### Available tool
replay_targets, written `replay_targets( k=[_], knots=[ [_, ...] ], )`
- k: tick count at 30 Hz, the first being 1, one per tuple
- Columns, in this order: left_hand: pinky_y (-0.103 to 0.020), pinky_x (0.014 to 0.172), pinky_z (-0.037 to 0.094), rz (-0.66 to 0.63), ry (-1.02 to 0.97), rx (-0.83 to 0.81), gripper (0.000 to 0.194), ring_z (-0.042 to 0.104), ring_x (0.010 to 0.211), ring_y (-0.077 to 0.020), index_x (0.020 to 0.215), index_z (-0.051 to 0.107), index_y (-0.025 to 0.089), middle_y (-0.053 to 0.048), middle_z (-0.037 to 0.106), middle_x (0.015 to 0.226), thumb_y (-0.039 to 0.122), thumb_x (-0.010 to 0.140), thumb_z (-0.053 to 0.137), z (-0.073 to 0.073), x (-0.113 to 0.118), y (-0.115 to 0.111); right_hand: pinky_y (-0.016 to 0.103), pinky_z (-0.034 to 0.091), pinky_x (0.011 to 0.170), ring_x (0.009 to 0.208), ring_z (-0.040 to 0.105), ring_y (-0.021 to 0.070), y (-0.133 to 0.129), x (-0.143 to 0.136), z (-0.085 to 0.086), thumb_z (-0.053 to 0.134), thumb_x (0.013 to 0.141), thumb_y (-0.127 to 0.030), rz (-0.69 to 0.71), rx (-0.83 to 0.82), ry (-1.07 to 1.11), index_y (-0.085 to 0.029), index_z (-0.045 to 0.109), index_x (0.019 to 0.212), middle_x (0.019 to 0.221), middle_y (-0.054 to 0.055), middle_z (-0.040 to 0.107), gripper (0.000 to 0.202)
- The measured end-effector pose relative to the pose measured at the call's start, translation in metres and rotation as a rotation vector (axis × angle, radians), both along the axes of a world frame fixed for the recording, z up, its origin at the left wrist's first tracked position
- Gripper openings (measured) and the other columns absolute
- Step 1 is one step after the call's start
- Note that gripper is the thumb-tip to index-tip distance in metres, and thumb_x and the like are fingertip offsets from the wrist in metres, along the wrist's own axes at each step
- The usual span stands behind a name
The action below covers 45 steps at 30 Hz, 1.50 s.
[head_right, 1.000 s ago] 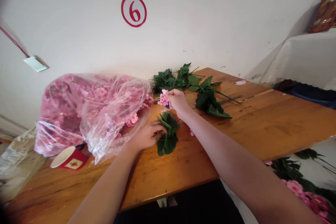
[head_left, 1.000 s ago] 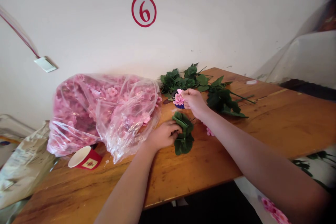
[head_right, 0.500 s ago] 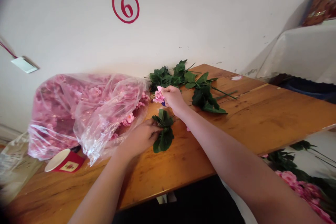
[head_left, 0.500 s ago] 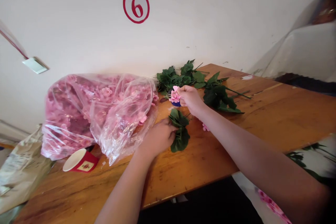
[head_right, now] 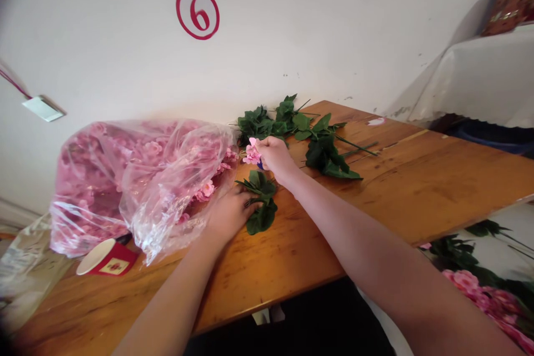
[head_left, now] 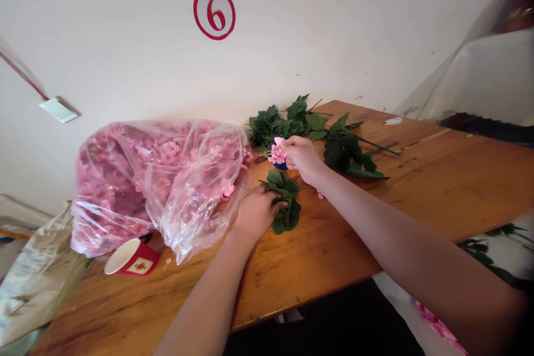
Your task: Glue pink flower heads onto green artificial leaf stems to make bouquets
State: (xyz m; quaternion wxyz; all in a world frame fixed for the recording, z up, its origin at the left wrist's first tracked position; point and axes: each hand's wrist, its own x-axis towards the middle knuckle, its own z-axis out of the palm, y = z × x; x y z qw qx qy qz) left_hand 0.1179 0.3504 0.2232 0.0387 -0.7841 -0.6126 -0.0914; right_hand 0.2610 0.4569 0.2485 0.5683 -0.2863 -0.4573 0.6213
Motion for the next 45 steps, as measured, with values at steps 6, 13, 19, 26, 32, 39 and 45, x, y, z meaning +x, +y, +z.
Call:
replay_targets(
  k=[6, 13, 19, 26, 32, 39, 45],
  knots=[
    [-0.033, 0.078, 0.044, 0.064, -0.110, 0.092, 0.035, 0.061, 0.091, -0.0234, 0.096, 0.071, 0.024, -0.007, 0.068, 0.097, 0.052, 0.086, 0.053, -0.018, 0.002, 0.011, 0.016, 0.015, 0.032, 0.032, 0.024, 0.0022, -0.002, -0.001, 0.001, 0.069, 0.076, -0.030, -0.034, 0.000, -0.022, -0.020, 0.041, 0.062, 0.041, -0.011, 0.029, 0.032],
    [-0.027, 0.063, 0.038, 0.160, -0.161, 0.129, 0.044, 0.062, 0.075, -0.0188, 0.084, 0.070, 0.021, -0.006, 0.069, 0.082, 0.056, 0.090, 0.043, -0.023, 0.003, 0.019, 0.016, 0.015, 0.032, 0.032, 0.022, 0.0019, -0.002, -0.001, -0.001, 0.069, 0.075, -0.029, 0.014, 0.022, 0.008, -0.020, 0.041, 0.062, 0.041, -0.012, 0.029, 0.032],
    [-0.025, 0.057, 0.033, 0.091, -0.282, 0.114, 0.041, 0.057, 0.064, -0.0144, 0.077, 0.068, 0.020, -0.003, 0.067, 0.072, 0.052, 0.089, 0.046, -0.026, 0.003, 0.019, 0.016, 0.016, 0.034, 0.034, 0.022, 0.0019, -0.004, 0.001, 0.000, 0.071, 0.072, -0.030, 0.019, 0.025, 0.052, -0.020, 0.042, 0.062, 0.041, -0.011, 0.031, 0.033],
    [-0.023, 0.053, 0.032, 0.045, -0.572, 0.021, 0.041, 0.049, 0.055, -0.0102, 0.066, 0.064, 0.017, 0.001, 0.060, 0.061, 0.053, 0.083, 0.054, -0.025, -0.003, 0.017, 0.017, 0.016, 0.032, 0.032, 0.025, 0.0031, -0.001, 0.003, 0.002, 0.071, 0.072, -0.035, -0.018, 0.066, -0.023, -0.021, 0.041, 0.061, 0.041, -0.010, 0.031, 0.035],
    [-0.023, 0.054, 0.032, 0.011, -0.617, -0.047, 0.036, 0.048, 0.055, -0.0098, 0.064, 0.062, 0.016, 0.002, 0.058, 0.061, 0.047, 0.082, 0.056, -0.028, -0.002, 0.022, 0.017, 0.021, 0.033, 0.034, 0.029, 0.0041, -0.002, 0.002, 0.000, 0.070, 0.072, -0.039, -0.033, 0.103, -0.091, -0.021, 0.044, 0.064, 0.043, -0.009, 0.036, 0.033],
    [-0.023, 0.052, 0.032, 0.021, -0.595, -0.136, 0.033, 0.049, 0.055, -0.0096, 0.068, 0.063, 0.017, 0.002, 0.059, 0.062, 0.048, 0.078, 0.062, -0.036, -0.003, 0.026, 0.018, 0.023, 0.034, 0.036, 0.032, 0.0053, -0.001, 0.001, 0.000, 0.071, 0.071, -0.038, -0.038, 0.117, -0.104, -0.021, 0.047, 0.064, 0.044, -0.008, 0.040, 0.031],
    [-0.022, 0.052, 0.034, -0.007, -0.633, -0.200, 0.035, 0.052, 0.057, -0.0102, 0.068, 0.064, 0.017, 0.002, 0.061, 0.063, 0.052, 0.072, 0.067, -0.034, -0.005, 0.027, 0.018, 0.023, 0.034, 0.034, 0.032, 0.0049, 0.001, 0.001, -0.001, 0.072, 0.069, -0.039, -0.035, 0.091, -0.100, -0.021, 0.047, 0.065, 0.044, -0.008, 0.041, 0.032]
  ],
)
